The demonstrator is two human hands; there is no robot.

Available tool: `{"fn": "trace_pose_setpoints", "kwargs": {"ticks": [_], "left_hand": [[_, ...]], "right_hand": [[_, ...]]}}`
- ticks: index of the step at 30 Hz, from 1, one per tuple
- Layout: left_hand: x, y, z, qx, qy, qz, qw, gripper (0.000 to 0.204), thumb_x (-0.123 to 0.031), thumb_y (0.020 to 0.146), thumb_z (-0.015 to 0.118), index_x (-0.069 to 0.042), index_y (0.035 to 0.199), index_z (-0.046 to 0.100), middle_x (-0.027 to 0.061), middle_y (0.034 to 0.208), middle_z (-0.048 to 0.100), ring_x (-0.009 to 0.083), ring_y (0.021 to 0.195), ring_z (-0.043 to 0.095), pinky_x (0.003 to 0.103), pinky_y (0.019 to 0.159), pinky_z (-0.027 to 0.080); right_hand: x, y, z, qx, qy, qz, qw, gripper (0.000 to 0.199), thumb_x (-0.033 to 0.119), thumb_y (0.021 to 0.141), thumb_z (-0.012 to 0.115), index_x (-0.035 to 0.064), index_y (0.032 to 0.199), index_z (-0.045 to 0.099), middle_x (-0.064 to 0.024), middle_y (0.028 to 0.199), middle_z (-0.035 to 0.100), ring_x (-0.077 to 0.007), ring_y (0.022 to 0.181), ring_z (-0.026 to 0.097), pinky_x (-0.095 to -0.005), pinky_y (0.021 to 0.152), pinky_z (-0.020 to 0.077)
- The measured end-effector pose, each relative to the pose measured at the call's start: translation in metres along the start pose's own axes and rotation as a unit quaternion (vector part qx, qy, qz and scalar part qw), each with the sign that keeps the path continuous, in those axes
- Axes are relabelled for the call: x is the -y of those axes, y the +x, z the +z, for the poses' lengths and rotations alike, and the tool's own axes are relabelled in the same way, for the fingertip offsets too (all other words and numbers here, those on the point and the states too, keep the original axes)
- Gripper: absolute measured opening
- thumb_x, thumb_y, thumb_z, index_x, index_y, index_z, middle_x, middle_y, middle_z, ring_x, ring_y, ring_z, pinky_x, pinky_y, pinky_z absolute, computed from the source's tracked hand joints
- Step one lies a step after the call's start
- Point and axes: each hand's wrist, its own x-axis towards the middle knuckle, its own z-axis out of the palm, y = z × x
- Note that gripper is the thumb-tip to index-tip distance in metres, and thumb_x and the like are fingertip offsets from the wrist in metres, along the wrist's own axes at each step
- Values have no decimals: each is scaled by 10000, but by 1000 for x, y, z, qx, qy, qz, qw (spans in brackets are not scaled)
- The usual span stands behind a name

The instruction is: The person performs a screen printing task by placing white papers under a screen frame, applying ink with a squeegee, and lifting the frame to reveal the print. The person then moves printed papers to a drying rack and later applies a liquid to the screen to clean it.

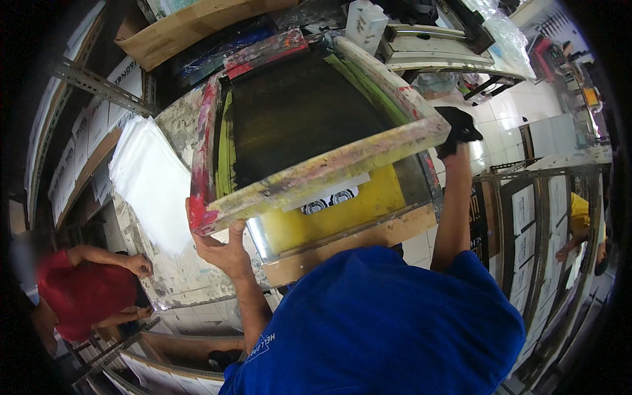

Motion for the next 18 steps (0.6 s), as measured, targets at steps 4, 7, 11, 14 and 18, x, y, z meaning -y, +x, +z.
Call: {"fn": "trace_pose_setpoints", "kwargs": {"ticks": [4, 7, 11, 14, 18], "left_hand": [[-12, 15, 8, 3, -12, 13, 1000, 813, -213, 796, 851, 61, 1442, 442, 179, 1324, 586, 253, 1189, 571, 392, 1065, 410], [-15, 14, 6, 2, -30, -2, 1000, 821, -200, 783, 860, 61, 1441, 443, 180, 1323, 588, 252, 1193, 569, 387, 1062, 412], [5, -3, -3, 12, 0, -6, 1000, 864, -185, 762, 875, 58, 1457, 422, 181, 1378, 549, 260, 1252, 531, 393, 1093, 389], [24, -26, -8, 18, 8, -22, 1000, 930, -203, 745, 889, 59, 1480, 383, 181, 1465, 473, 269, 1330, 467, 399, 1134, 350], [61, -58, -9, 19, -28, -63, 997, 1045, -118, 654, 913, 63, 1503, 332, 180, 1436, 483, 264, 1293, 486, 367, 1112, 361]], "right_hand": [[-59, 29, -51, -182, -806, -109, 552, 318, 134, 872, 639, 21, 1167, 606, -176, 977, 674, -303, 911, 671, -478, 723, 535], [-92, 21, -31, -144, -794, -323, 495, 384, 187, 793, 683, 82, 1157, 626, -153, 1055, 576, -349, 925, 603, -472, 724, 493], [-80, 14, -24, -77, -769, -393, 497, 432, 289, 791, 679, 112, 1182, 624, -105, 1113, 531, -321, 1015, 511, -439, 814, 406], [-75, 5, -20, -36, -826, -381, 413, 488, 335, 821, 648, 143, 1268, 610, -101, 1215, 534, -325, 1102, 485, -470, 868, 374], [-77, 3, -25, 4, -874, -259, 411, 582, 403, 882, 599, 206, 1425, 530, -142, 1333, 520, -337, 1266, 448, -522, 962, 356]]}}
